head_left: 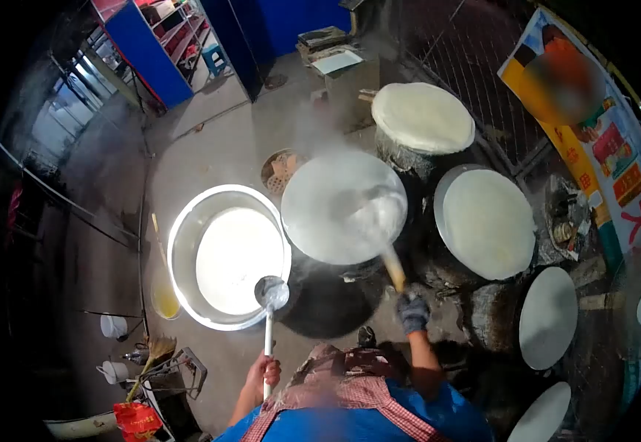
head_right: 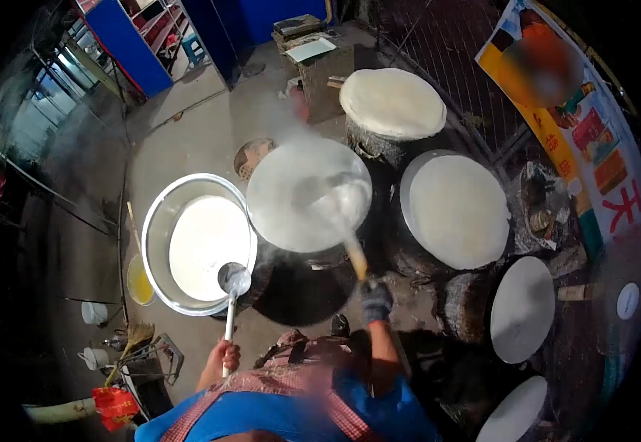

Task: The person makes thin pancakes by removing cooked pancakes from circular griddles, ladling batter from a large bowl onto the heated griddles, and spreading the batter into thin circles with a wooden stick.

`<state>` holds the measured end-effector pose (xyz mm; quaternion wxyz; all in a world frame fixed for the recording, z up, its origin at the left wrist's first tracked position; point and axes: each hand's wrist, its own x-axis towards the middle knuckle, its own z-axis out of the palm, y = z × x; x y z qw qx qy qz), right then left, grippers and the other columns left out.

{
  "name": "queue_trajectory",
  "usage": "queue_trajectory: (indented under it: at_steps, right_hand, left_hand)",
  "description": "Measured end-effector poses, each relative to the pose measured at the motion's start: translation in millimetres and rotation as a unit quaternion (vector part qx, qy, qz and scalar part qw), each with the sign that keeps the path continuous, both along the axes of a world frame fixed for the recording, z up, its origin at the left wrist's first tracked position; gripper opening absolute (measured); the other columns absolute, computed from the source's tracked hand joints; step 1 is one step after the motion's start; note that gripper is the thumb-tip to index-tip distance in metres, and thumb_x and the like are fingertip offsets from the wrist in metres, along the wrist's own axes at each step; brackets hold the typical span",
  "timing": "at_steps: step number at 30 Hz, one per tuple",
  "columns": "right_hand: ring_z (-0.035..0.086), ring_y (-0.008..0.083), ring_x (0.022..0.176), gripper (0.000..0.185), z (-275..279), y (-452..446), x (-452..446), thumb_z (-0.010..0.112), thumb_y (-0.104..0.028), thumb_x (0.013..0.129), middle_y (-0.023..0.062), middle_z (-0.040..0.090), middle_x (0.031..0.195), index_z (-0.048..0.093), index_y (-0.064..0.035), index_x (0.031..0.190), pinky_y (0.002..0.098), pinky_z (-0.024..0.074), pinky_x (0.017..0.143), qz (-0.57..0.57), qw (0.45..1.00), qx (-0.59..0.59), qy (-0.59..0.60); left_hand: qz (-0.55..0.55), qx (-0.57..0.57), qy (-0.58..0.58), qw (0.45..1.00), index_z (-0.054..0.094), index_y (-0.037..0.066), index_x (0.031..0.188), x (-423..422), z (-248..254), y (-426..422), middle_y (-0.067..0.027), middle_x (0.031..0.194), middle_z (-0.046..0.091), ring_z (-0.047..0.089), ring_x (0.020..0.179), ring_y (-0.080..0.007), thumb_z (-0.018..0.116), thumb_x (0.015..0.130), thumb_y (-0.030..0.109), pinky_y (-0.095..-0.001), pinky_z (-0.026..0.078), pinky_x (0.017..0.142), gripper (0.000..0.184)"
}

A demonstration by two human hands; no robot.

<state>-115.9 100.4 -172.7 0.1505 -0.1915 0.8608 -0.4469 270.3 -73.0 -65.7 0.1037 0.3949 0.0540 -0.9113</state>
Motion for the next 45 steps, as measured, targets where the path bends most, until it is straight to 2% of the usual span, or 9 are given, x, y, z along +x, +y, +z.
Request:
queue_trajectory:
  at_steps: [5, 9, 11, 14, 16, 23, 25, 30, 45]
  right_hand:
    - [0.057, 0.0307, 0.088, 0.038, 13, -132, -162, 0.056, -0.039, 0.073, 0.0156, 0.06, 0.09, 0.06, -0.0101, 0.098, 0.0378, 0.0429, 0.076, -0.007, 0.968, 0.244, 0.063]
    - [0.058, 0.0222, 0.087, 0.035, -21, -122, -163, 0.053, -0.033, 0.075, 0.0115, 0.061, 0.096, 0.06, -0.0082, 0.098, 0.0345, 0.0442, 0.074, 0.012, 0.974, -0.206, -0.089]
    - [0.054, 0.0166, 0.092, 0.044, -4, -130, -114, 0.054, -0.014, 0.077, 0.0104, 0.057, 0.105, 0.045, -0.0018, 0.118, 0.0269, 0.0403, 0.084, 0.059, 0.989, 0.134, 0.035]
    - [0.058, 0.023, 0.082, 0.033, -38, -118, -60, 0.045, -0.034, 0.08, 0.01, 0.061, 0.092, 0.059, -0.0076, 0.094, 0.0356, 0.0444, 0.069, 0.148, 0.977, 0.067, 0.135]
    - [0.058, 0.0256, 0.075, 0.028, 26, -107, -55, 0.047, -0.028, 0.081, 0.0115, 0.062, 0.08, 0.06, -0.0033, 0.082, 0.0354, 0.0445, 0.067, 0.163, 0.944, 0.152, 0.243]
    - [0.055, 0.0227, 0.08, 0.026, -180, -112, -13, 0.05, -0.014, 0.08, 0.0116, 0.06, 0.092, 0.057, -0.0009, 0.101, 0.0337, 0.0456, 0.073, -0.089, 0.763, -0.434, -0.472]
    - [0.056, 0.0202, 0.079, 0.025, 41, -98, 9, 0.055, -0.011, 0.078, 0.0107, 0.061, 0.091, 0.057, 0.0018, 0.099, 0.0322, 0.0463, 0.072, 0.052, 0.994, 0.02, -0.09]
    - [0.053, 0.016, 0.069, 0.015, -3, -68, -9, 0.054, -0.011, 0.078, 0.0043, 0.058, 0.077, 0.059, -0.0031, 0.089, 0.0284, 0.0449, 0.064, -0.054, 0.876, -0.331, -0.347]
    - [0.051, 0.0358, 0.091, 0.04, 34, -91, -98, 0.047, -0.04, 0.079, 0.0184, 0.053, 0.106, 0.05, -0.019, 0.113, 0.0441, 0.0385, 0.081, 0.11, 0.951, 0.224, 0.181]
  left_hand:
    - [0.015, -0.046, 0.009, 0.999, 0.049, 0.012, 0.095, -15, 5, 19, 0.002, 0.053, 0.031, 0.029, 0.04, -0.0053, 0.041, 0.086, 0.022, -0.0186, 0.025, 0.032, 0.016]
    - [-0.024, -0.096, -0.012, 0.995, 0.041, 0.01, 0.068, 6, 4, 18, 0.0028, 0.051, 0.03, 0.028, 0.039, -0.0061, 0.041, 0.087, 0.026, -0.0194, 0.024, 0.034, 0.025]
    - [-0.029, -0.091, -0.057, 0.994, 0.036, 0.012, 0.059, 8, 3, 16, 0.0031, 0.048, 0.03, 0.027, 0.038, -0.0059, 0.04, 0.087, 0.026, -0.0197, 0.023, 0.034, 0.031]
    - [-0.047, -0.099, -0.023, 0.994, 0.036, 0.011, 0.063, 10, -4, 2, 0.0027, 0.05, 0.033, 0.027, 0.038, -0.0061, 0.041, 0.086, 0.022, -0.0189, 0.022, 0.034, 0.026]
    - [0.039, -0.014, -0.072, 0.997, 0.041, 0.021, 0.118, 17, 2, -3, 0.0015, 0.054, 0.032, 0.028, 0.037, -0.0066, 0.042, 0.083, 0.014, -0.0175, 0.022, 0.029, 0.036]
    - [0.055, 0.003, -0.055, 0.997, 0.044, 0.008, 0.072, 22, 14, -34, 0.0016, 0.05, 0.032, 0.026, 0.034, -0.0057, 0.041, 0.084, 0.016, -0.0187, 0.023, 0.027, 0.014]
    - [0.06, 0.016, -0.066, 0.996, 0.031, 0.012, 0.058, 17, 17, -37, 0.0019, 0.046, 0.03, 0.027, 0.033, -0.0062, 0.042, 0.084, 0.019, -0.0192, 0.024, 0.027, 0.03]
    - [0.088, 0.053, -0.043, 0.994, 0.033, 0.011, 0.058, 12, 22, -37, 0.0015, 0.045, 0.032, 0.029, 0.032, -0.0067, 0.044, 0.083, 0.02, -0.0176, 0.028, 0.028, 0.029]
    - [0.093, 0.06, 0.001, 0.994, 0.033, 0.011, 0.055, -10, 12, -48, 0.0023, 0.043, 0.03, 0.03, 0.033, -0.0061, 0.045, 0.08, 0.021, -0.0185, 0.027, 0.031, 0.03]
